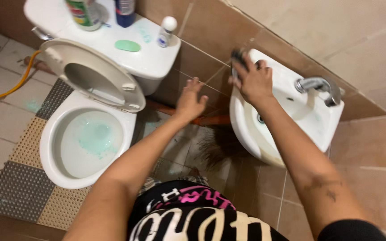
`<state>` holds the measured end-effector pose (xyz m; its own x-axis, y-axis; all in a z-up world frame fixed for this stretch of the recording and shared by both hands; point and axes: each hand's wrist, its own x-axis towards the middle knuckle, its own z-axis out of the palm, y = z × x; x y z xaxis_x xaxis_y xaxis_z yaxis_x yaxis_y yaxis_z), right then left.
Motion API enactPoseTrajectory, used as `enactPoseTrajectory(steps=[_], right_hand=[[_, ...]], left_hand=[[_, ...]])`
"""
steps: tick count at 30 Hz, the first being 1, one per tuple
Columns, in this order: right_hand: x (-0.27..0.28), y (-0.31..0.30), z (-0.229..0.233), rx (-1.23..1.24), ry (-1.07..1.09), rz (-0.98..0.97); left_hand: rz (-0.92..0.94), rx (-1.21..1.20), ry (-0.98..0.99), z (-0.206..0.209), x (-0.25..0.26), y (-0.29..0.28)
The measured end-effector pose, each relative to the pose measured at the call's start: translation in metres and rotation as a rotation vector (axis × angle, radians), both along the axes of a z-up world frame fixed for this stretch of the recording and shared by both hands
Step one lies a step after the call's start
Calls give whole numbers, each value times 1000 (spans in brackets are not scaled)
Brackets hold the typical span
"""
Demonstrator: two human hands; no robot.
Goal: The person scrubs a bathroom sink and toilet using a dark cloth. They wipe the sink basin and faucet, then move to the toilet to scrub the tank, seat, and bowl. The person also handles several cleaning product bottles and a green scoop, moving them between the sink and toilet.
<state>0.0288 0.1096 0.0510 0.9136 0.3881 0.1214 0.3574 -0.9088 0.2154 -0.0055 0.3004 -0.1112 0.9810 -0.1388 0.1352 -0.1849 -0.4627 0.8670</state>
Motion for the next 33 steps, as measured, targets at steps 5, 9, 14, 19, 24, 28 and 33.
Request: enactPoseTrajectory(steps=[5, 9, 14, 19, 24, 28, 33], right_hand=[[-69, -5, -47, -742, -186, 348], [-102, -14, -63, -790, 526, 438], [26, -5, -48, -803, 268, 284], [46, -8, -50, -765, 271, 180], [1, -15, -52, -554, 307, 377], [40, -36, -45, -468, 170, 91], [52, -94, -35, 318, -189, 53]], left_hand=[[-74, -30, -66, -11, 16, -8], [-60, -69, -66, -15, 6, 8], [-50, -112, 134, -25, -11, 8], [-121, -146, 210, -20, -15, 6], [-112, -115, 196, -1, -6, 9], [-162, -145, 207, 3, 4, -6], [-206, -148, 118, 15, 8, -11]])
